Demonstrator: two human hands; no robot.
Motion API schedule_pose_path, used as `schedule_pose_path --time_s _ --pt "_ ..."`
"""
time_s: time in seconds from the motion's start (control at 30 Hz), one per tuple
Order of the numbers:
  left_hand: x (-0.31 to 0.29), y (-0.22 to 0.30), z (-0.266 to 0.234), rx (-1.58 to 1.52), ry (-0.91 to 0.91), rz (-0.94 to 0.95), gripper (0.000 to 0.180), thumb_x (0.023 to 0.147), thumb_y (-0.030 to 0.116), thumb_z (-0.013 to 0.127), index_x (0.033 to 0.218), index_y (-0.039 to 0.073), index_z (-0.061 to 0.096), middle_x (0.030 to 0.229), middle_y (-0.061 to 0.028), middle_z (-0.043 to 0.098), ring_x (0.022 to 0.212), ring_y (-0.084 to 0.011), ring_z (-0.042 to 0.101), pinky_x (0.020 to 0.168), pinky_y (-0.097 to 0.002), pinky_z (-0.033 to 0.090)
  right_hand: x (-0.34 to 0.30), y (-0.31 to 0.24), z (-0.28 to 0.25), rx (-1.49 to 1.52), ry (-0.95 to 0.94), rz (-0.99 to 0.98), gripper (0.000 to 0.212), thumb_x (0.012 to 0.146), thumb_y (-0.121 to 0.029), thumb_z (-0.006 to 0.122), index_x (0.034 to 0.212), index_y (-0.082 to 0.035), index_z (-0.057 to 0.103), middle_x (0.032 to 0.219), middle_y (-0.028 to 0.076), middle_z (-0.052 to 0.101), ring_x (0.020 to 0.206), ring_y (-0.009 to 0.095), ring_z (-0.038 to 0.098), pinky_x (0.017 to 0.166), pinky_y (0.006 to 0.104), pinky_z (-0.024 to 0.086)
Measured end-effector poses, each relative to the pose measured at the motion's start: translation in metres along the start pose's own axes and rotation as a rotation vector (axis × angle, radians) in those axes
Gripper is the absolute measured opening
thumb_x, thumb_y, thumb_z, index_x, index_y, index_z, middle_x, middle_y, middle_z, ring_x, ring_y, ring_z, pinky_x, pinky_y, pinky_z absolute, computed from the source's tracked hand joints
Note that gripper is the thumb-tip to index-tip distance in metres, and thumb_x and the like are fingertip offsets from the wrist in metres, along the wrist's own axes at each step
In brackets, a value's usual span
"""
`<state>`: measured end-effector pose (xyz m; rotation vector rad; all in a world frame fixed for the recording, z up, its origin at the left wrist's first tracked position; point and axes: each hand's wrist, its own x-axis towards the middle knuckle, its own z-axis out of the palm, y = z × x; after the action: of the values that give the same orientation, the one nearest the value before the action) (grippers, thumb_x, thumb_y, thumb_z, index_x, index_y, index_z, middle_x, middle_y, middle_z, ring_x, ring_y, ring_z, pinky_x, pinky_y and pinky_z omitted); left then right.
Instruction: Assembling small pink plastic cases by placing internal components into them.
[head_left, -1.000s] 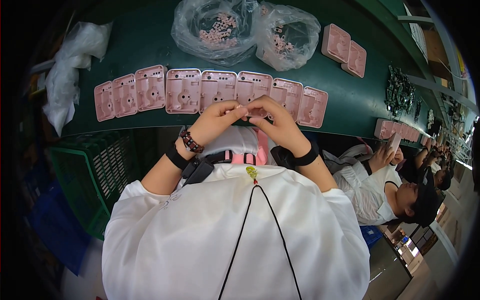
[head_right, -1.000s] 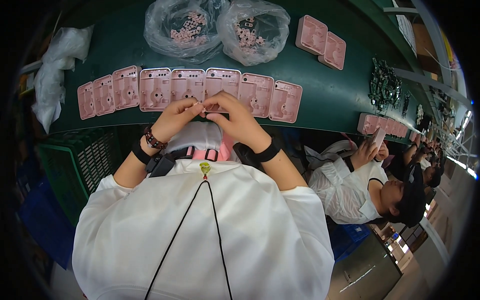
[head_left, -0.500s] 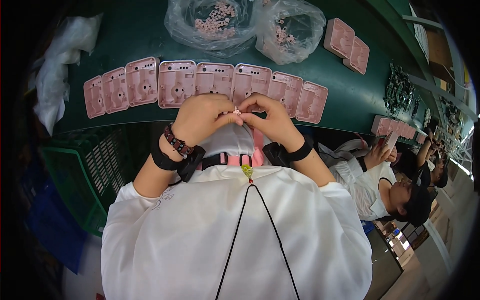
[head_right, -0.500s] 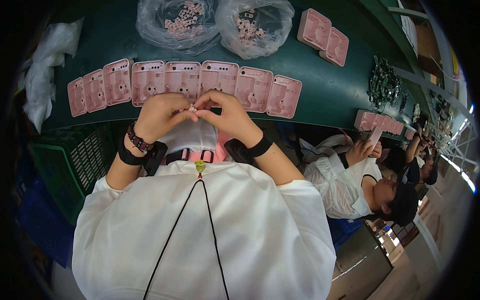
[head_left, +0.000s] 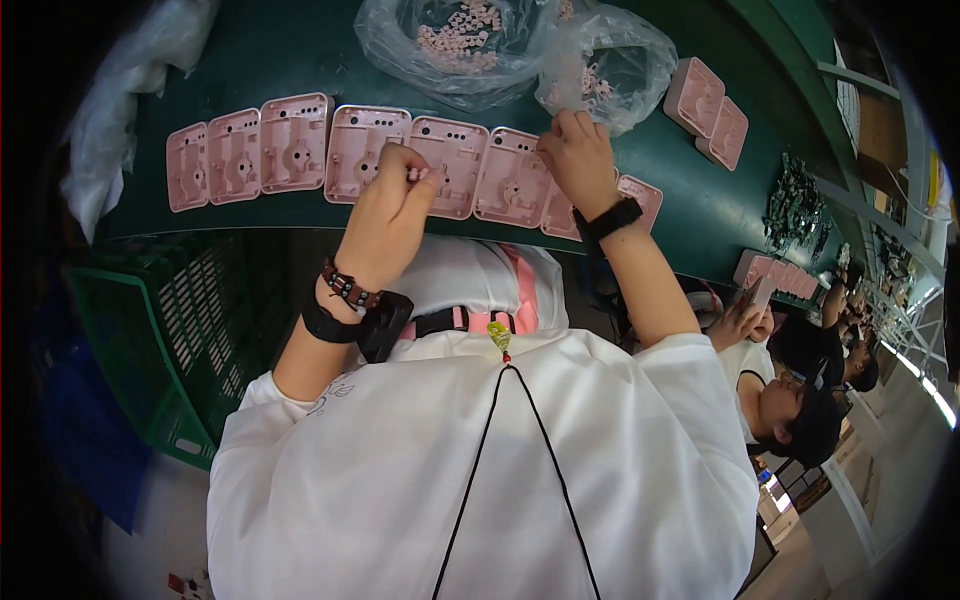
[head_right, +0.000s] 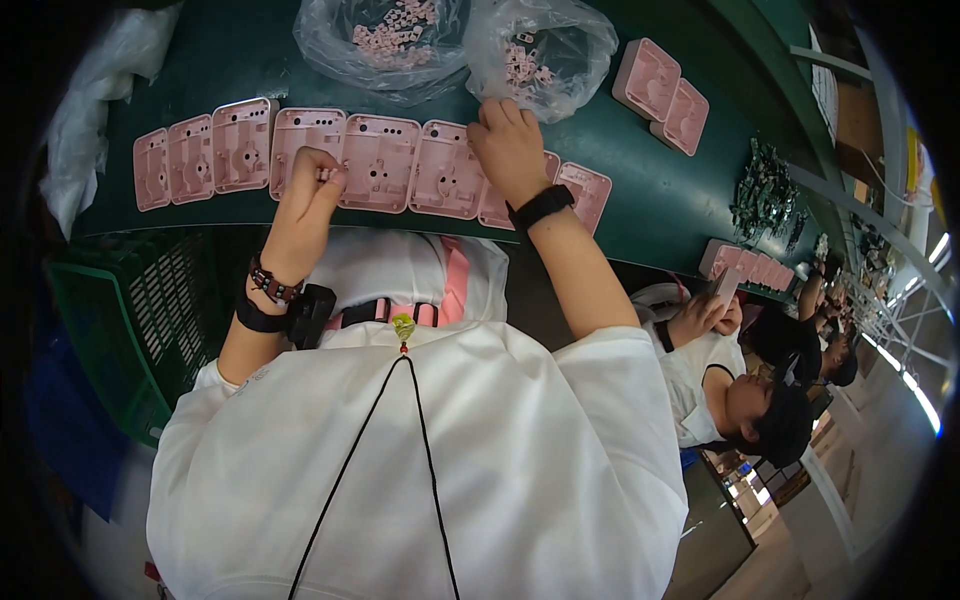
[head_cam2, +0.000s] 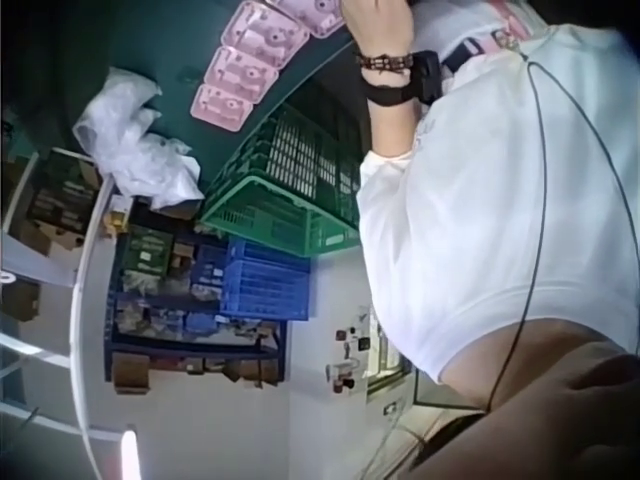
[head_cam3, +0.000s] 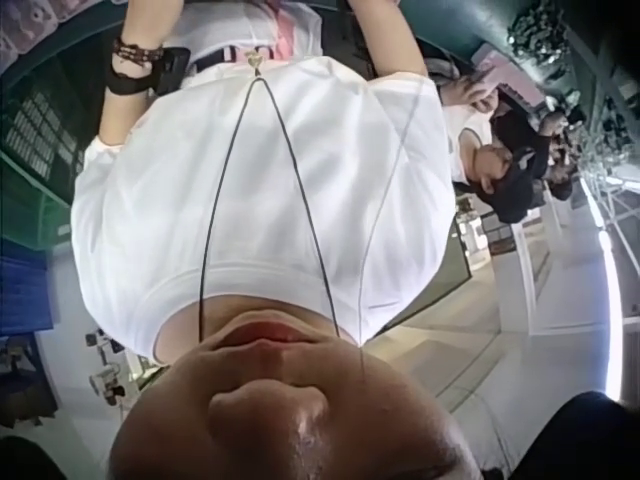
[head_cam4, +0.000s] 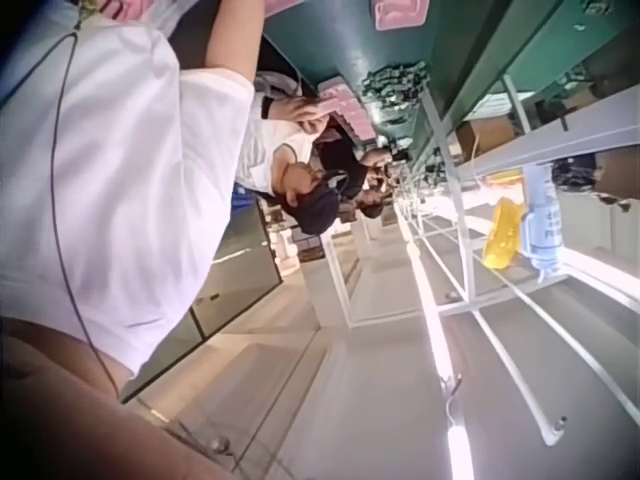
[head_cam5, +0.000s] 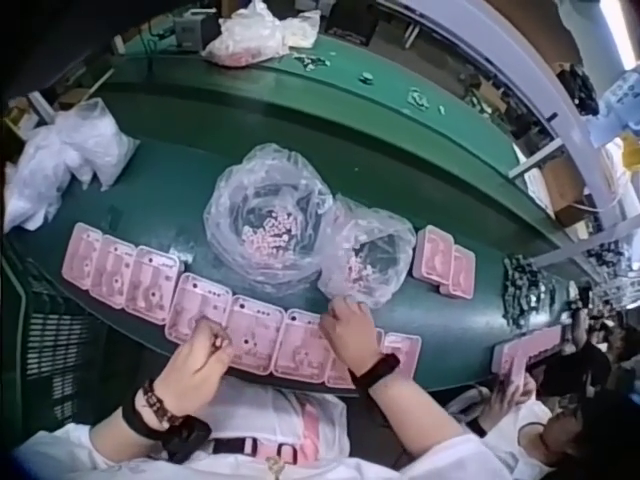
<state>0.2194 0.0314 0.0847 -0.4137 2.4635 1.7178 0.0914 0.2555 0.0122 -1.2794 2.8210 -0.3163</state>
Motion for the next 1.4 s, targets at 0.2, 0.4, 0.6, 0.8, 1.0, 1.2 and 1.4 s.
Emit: schedule_pose_path --time_s 0.2,0.4,0.6,0.8,1.0,1.2,1.4 --pt "-0.005 -0.006 -0.008 -0.044 0.095 -0.051 0.021 0.087 0.017 0.05 0.097 0.0 0.042 0.081 -0.0164 0.055 0.071 -0.0304 0.055 0.065 -0.0337 0.043 0.008 0.002 0.023 -0.103 -0.045 -0.143 0.007 0.059 -0.016 0.064 0.066 -0.014 0.063 0.09 0.002 0.048 0.088 0.018 0.046 0.071 0.0312 0.036" --pt "-0.006 -0.003 -0.012 -0.043 0.093 -0.123 0.021 0.086 0.015 0.052 0.098 -0.001 0.047 0.082 -0.0143 0.056 0.068 -0.0232 0.054 0.064 -0.0308 0.043 0.007 -0.002 0.028 -0.21 -0.11 -0.199 0.008 0.063 -0.015 0.059 0.068 -0.013 0.065 0.099 0.0 0.051 0.095 0.019 0.046 0.081 0.0339 0.036" --pt "-0.004 -0.009 -0.01 0.064 0.093 0.03 0.019 0.084 0.013 0.056 0.098 0.001 0.054 0.081 -0.0115 0.06 0.065 -0.0183 0.053 0.062 -0.0282 0.043 0.0 -0.004 0.021 -0.26 -0.127 -0.166 0.012 0.068 -0.013 0.057 0.075 -0.013 0.066 0.112 0.0 0.051 0.102 0.018 0.046 0.086 0.036 0.035" --pt "-0.007 0.001 -0.011 0.021 -0.035 -0.01 0.014 0.08 0.013 0.061 0.089 0.003 0.056 0.075 -0.0076 0.06 0.064 -0.0192 0.056 0.058 -0.0271 0.044 -0.034 -0.045 -0.02 0.022 0.075 0.26 0.018 0.071 -0.008 0.06 0.088 -0.012 0.066 0.102 0.004 0.057 0.096 0.021 0.051 0.085 0.0375 0.034" --pt "-0.001 0.004 -0.008 0.242 -0.227 0.537 0.018 0.071 0.017 0.068 0.078 0.006 0.055 0.071 -0.0044 0.057 0.063 -0.0194 0.058 0.051 -0.0286 0.045 -0.029 -0.104 -0.069 0.741 0.118 0.246 0.012 0.076 -0.006 0.058 0.088 -0.006 0.062 0.089 0.009 0.057 0.086 0.026 0.054 0.076 0.0328 0.04" --pt "0.001 0.016 -0.006 0.339 -0.174 0.684 0.018 0.067 0.017 0.069 0.073 0.008 0.054 0.072 -0.0035 0.055 0.061 -0.0177 0.057 0.05 -0.0285 0.044 -0.028 -0.111 -0.071 1.009 -0.02 0.305 0.009 0.078 -0.005 0.06 0.087 -0.004 0.061 0.087 0.008 0.056 0.08 0.022 0.055 0.067 0.0278 0.042" --pt "0.003 0.008 -0.011 0.351 -0.173 0.803 0.017 0.064 0.013 0.067 0.069 0.008 0.052 0.074 -0.0029 0.053 0.06 -0.0191 0.055 0.049 -0.0277 0.044 -0.024 -0.109 -0.077 1.195 -0.182 0.34 0.011 0.076 -0.006 0.064 0.086 -0.003 0.06 0.081 0.006 0.058 0.073 0.017 0.055 0.062 0.0259 0.043"
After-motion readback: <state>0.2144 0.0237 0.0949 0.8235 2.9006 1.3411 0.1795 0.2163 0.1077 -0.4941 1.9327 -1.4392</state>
